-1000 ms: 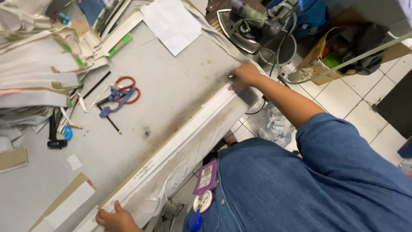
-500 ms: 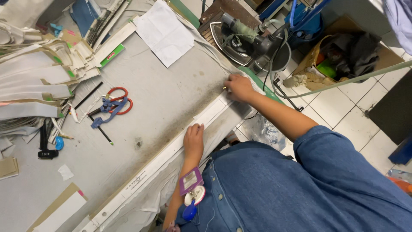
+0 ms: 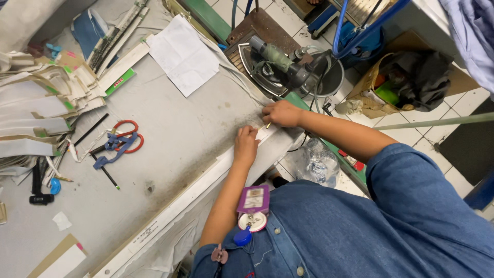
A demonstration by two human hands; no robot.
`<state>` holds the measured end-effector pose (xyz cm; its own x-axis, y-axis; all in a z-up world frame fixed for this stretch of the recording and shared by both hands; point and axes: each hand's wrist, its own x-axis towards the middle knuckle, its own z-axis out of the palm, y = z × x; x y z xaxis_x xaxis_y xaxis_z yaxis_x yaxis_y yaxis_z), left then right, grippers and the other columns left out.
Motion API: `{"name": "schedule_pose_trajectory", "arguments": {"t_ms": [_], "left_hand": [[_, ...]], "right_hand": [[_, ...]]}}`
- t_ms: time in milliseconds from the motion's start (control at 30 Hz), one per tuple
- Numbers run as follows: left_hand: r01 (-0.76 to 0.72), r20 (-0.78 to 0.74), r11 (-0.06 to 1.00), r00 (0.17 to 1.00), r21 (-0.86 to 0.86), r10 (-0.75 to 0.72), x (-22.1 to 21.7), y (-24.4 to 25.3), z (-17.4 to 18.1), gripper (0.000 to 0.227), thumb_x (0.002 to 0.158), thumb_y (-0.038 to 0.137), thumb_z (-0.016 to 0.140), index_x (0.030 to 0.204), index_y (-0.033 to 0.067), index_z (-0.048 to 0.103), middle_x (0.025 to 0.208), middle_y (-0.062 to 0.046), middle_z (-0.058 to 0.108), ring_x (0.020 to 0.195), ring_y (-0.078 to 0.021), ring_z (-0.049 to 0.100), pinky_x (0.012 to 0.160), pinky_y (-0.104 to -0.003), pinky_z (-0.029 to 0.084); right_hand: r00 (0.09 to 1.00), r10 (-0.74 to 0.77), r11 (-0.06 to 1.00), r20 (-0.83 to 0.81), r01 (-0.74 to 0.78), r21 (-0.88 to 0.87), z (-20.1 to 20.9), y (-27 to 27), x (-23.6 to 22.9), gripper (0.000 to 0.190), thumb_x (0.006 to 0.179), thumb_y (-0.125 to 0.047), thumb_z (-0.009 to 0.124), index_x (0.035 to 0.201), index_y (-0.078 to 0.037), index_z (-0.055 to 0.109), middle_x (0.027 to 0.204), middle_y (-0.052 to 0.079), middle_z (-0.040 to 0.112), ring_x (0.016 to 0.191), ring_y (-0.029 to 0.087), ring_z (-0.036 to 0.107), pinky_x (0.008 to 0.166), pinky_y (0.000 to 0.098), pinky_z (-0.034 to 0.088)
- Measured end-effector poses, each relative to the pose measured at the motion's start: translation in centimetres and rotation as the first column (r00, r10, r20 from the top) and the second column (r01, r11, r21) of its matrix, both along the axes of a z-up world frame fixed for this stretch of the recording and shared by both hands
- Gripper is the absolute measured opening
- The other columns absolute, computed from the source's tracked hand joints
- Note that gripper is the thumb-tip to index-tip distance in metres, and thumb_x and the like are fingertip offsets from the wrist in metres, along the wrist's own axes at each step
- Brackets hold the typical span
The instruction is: The person irons a long strip of white fabric on a work table using a steam iron. They repeatedly mark the fabric with a pencil, cut it with scissors, and iron it again, repeating this cycle multiple times.
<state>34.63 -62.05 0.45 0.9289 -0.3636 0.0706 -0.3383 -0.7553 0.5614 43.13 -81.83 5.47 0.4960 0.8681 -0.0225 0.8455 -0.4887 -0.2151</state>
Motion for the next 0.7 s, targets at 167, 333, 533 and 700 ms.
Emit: {"name": "schedule_pose_trajectory", "arguments": {"t_ms": [167, 333, 533, 700], "left_hand": [[0.064, 0.078, 0.986, 0.994, 0.152, -0.077, -0.6, -1.2, 1.8, 0.043, 0.070, 0.011, 0.075, 0.111, 0.0041, 0.065, 0.106, -0.006, 0.053, 0.094, -0.0244, 0.054, 0.074, -0.035, 0.049], [0.021, 0.083, 0.961, 0.996, 0.274, -0.045, -1.3, -1.7, 2.7, 0.043, 0.074, 0.018, 0.073, 0.115, 0.0094, 0.064, 0.110, -0.002, 0.051, 0.094, -0.0226, 0.050, 0.070, -0.037, 0.045], [-0.055, 0.276, 0.960, 0.961, 0.276, -0.025, -2.2, -1.9, 0.2, 0.041, 0.076, 0.015, 0.069, 0.116, 0.0106, 0.062, 0.108, -0.003, 0.052, 0.086, -0.0249, 0.048, 0.065, -0.038, 0.041], [-0.139, 0.473, 0.952, 0.881, 0.271, -0.006, -1.9, -2.0, -0.3, 0.034, 0.081, 0.016, 0.065, 0.115, 0.0142, 0.062, 0.105, -0.003, 0.054, 0.081, -0.0259, 0.046, 0.062, -0.038, 0.038]], "right_hand": [[0.941, 0.058, 0.997, 0.332, -0.071, 0.026, -2.1, -1.6, -1.9, 0.006, 0.089, -0.021, 0.051, 0.084, -0.018, 0.050, 0.080, -0.001, 0.049, 0.077, 0.017, 0.056, 0.064, 0.0326, 0.047], [0.976, -0.130, 0.966, 0.175, 0.085, 0.243, -0.5, -3.7, -4.4, 0.026, 0.097, -0.022, 0.043, 0.120, -0.018, 0.055, 0.101, 0.003, 0.060, 0.069, 0.023, 0.061, 0.062, 0.0367, 0.051], [0.899, -0.405, 0.835, 0.168, 0.288, 0.468, 10.0, -2.2, 3.6, 0.058, 0.097, -0.051, 0.016, 0.097, -0.014, 0.061, 0.072, 0.004, 0.051, 0.066, 0.022, 0.049, 0.073, 0.0378, 0.040], [0.660, -0.638, 0.769, 0.397, 0.570, 0.289, 7.6, -1.1, 10.6, 0.022, 0.097, -0.035, 0.059, 0.108, -0.018, 0.067, 0.071, 0.004, 0.067, 0.064, 0.030, 0.056, 0.051, 0.0396, 0.040]]}}
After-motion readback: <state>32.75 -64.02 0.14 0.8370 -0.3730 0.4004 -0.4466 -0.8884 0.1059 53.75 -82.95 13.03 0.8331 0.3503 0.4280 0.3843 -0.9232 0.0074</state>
